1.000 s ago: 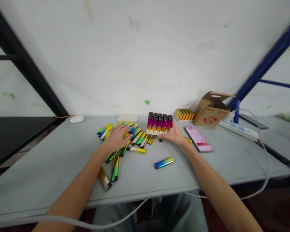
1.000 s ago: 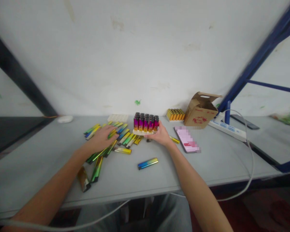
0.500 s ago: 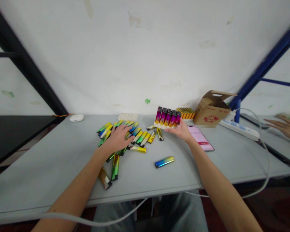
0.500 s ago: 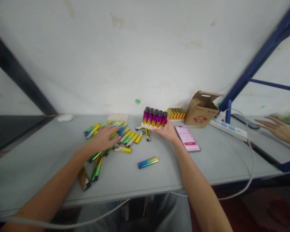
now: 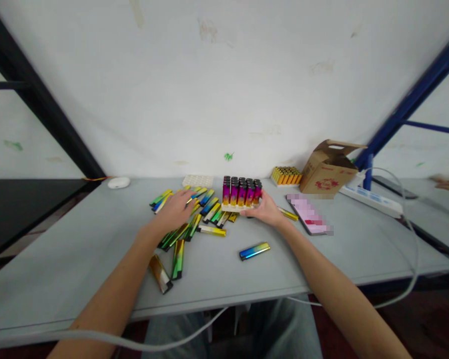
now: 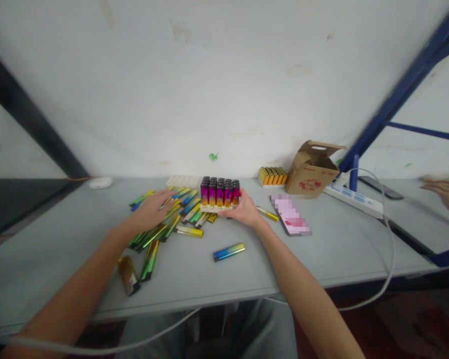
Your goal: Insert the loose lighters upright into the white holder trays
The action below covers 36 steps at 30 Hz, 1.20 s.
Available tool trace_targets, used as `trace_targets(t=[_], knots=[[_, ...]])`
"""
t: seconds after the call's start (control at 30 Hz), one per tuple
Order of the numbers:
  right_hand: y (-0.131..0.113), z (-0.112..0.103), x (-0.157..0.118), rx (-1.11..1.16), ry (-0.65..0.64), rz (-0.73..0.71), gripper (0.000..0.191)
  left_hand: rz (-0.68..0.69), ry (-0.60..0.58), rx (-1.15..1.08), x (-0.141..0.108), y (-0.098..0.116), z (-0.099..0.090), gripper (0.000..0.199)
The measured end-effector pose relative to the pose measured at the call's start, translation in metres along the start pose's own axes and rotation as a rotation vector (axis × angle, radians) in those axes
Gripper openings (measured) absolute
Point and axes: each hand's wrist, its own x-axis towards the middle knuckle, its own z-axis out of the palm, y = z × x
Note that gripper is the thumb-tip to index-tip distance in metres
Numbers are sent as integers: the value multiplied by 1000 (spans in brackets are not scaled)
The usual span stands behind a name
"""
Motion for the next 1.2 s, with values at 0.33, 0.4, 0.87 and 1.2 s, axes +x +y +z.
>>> trace_targets(t=[0.33, 0.4, 0.87, 1.2], knots=[[-14, 24, -6, 67, -111, -18, 85, -84, -95, 117, -1, -16, -9, 54], [-13, 25, -7, 71, -122, -27, 86, -158, -171, 233, -4, -13, -3, 58], [-10, 25, -8, -2, -150, -112, 84, -148, -214, 239, -8, 12, 8, 68], [-7, 25, -7, -53, -149, -160, 81, -21, -183, 276, -15, 33, 32, 63]])
